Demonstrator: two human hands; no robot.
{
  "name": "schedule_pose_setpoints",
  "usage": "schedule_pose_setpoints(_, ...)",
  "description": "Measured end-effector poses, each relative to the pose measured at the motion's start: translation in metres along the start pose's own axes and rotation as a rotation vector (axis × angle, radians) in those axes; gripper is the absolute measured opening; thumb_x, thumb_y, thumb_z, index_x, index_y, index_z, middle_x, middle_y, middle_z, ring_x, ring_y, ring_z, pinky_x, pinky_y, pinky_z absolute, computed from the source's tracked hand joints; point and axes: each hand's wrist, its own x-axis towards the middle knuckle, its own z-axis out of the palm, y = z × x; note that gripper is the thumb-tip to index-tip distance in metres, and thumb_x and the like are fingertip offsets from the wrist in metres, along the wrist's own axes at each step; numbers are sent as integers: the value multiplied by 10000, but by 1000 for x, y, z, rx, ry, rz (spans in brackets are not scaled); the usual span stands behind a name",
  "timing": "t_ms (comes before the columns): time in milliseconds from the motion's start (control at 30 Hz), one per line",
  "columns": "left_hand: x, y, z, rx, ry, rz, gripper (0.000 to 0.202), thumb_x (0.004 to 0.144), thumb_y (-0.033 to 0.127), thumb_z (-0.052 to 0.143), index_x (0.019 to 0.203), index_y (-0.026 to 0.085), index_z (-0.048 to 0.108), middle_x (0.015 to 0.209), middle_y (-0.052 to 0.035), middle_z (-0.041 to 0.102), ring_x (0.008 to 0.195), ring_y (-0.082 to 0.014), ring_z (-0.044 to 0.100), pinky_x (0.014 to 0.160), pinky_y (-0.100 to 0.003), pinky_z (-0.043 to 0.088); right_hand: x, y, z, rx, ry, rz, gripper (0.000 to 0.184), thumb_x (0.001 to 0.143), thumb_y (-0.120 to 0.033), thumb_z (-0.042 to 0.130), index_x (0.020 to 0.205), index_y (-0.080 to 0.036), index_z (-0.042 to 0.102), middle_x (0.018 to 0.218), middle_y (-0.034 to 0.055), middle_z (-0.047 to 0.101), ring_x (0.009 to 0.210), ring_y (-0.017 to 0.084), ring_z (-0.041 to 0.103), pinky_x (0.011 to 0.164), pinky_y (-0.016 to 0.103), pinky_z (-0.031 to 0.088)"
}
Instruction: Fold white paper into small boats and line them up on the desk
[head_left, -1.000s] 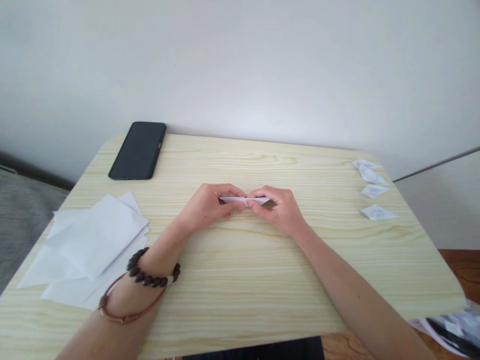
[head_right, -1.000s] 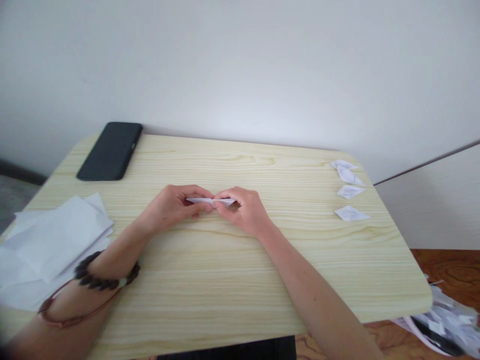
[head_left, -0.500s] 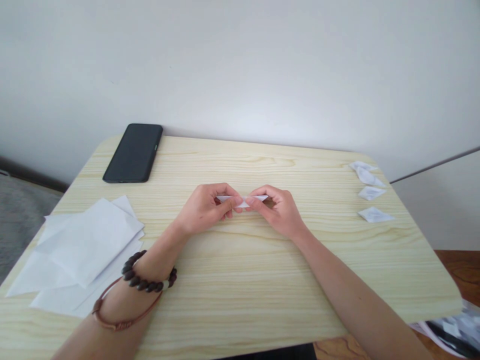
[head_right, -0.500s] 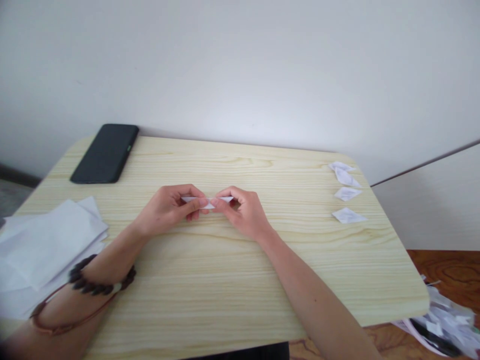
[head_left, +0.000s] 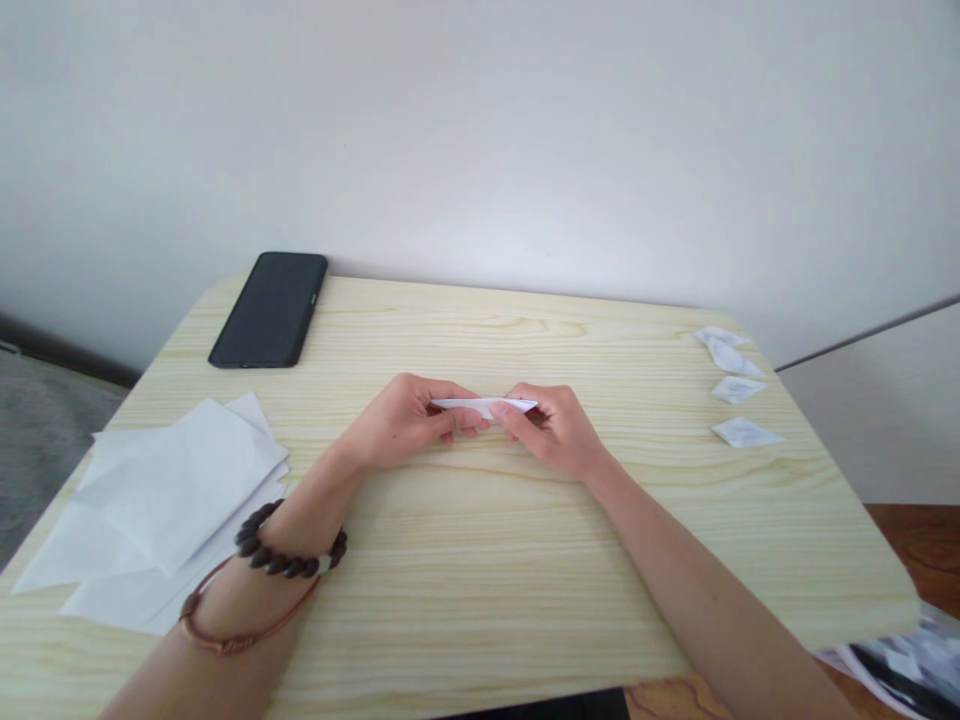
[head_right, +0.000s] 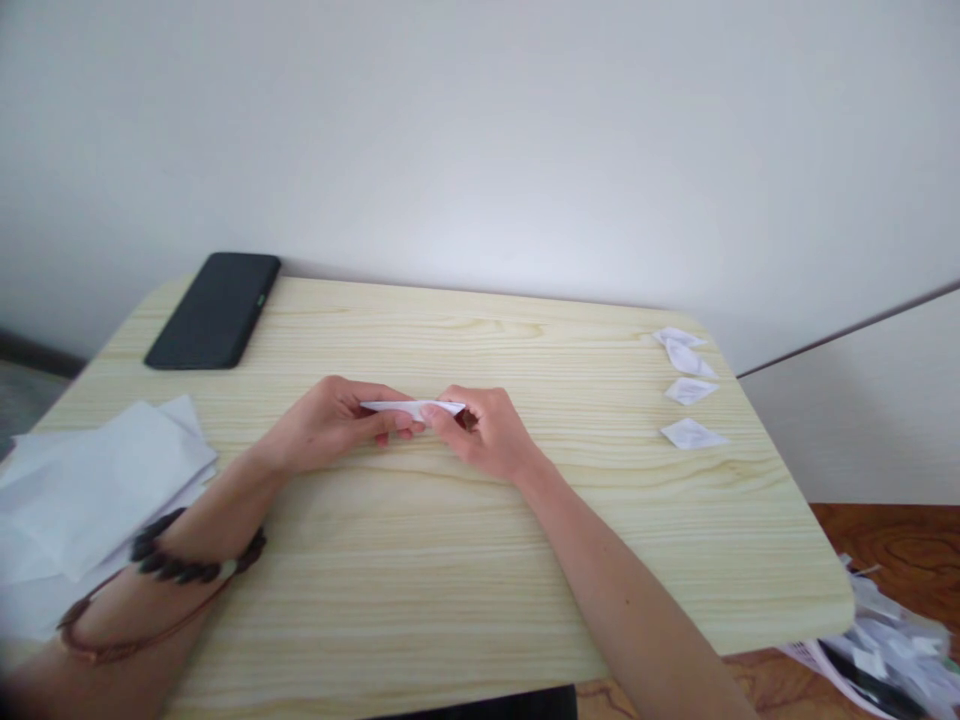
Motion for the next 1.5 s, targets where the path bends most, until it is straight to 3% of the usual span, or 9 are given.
schedule_pose_setpoints(167, 0, 5, 2, -113, -20, -12, 308, 839, 415, 623, 827, 132, 742, 681, -48, 731, 591, -134, 649, 578, -209, 512, 1, 0, -1, 17, 35, 8, 366, 904, -394, 527, 610, -176, 530, 511, -49, 429, 456, 62, 347, 453, 215, 271)
schedule_pose_setpoints(333, -1, 6, 3, -151, -27, 3, 380, 871, 471, 565, 803, 136, 731, 723, -63, 752, 611, -148, 681, 594, -222, 539, 1, 1, -1, 38, 37, 39, 419, 911, -457, 501, 603, -175, 535, 464, -61, 377, 421, 60, 307, 432, 226, 239)
schedule_pose_setpoints(667, 0, 10, 2, -58, -34, 30, 480, 896, 509, 473, 769, 128, 736, 771, -89, 763, 602, -146, 658, 586, -225, 537, 2, 0, -1, 57, -16, 38, 568, 968, -515, 331, 509, -192, 413, 458, -37, 413, 425, 69, 365, 476, 230, 319)
schedule_pose_setpoints(833, 1, 6, 3, 6, 30, 2, 362, 811, 479, 609, 760, 146, 742, 755, -50, 750, 550, -115, 594, 527, -196, 481, 1, 1, -2, 51, -26, 39, 454, 958, -462, 400, 621, -179, 511, 547, -30, 495, 469, 69, 404, 478, 214, 319)
schedule_pose_setpoints(1000, 1, -1, 4, 48, 44, -25, 351, 745, 459, 698, 895, 146, 749, 622, -13, 681, 509, -101, 541, 450, -176, 385, 0, 0, -2, -26, -74, 8, 296, 899, -401, 525, 704, -181, 555, 542, -50, 450, 462, 68, 367, 447, 206, 278)
schedule_pose_setpoints(1167, 0, 3, 1, 6, -25, 6, 334, 816, 456, 616, 838, 155, 758, 774, -48, 742, 607, -130, 611, 558, -209, 493, 0, 0, -3, -74, -89, -39, 308, 921, -375, 485, 703, -180, 580, 564, -33, 501, 486, 75, 415, 478, 207, 310)
schedule_pose_setpoints(1333, -2, 5, -2, -120, -116, -13, 382, 864, 496, 552, 811, 173, 750, 743, -55, 751, 621, -161, 676, 590, -238, 543, 1, -1, -5, -105, -67, -69, 450, 937, -417, 450, 549, -189, 430, 482, -57, 346, 439, 64, 306, 457, 229, 242)
schedule_pose_setpoints(1500, -2, 5, -1, -123, -99, 27, 422, 893, 510, 506, 813, 174, 749, 815, -68, 766, 675, -173, 701, 622, -243, 559, 1, 0, -5, -80, -75, -49, 459, 946, -434, 431, 557, -194, 396, 488, -61, 327, 439, 63, 308, 458, 234, 235)
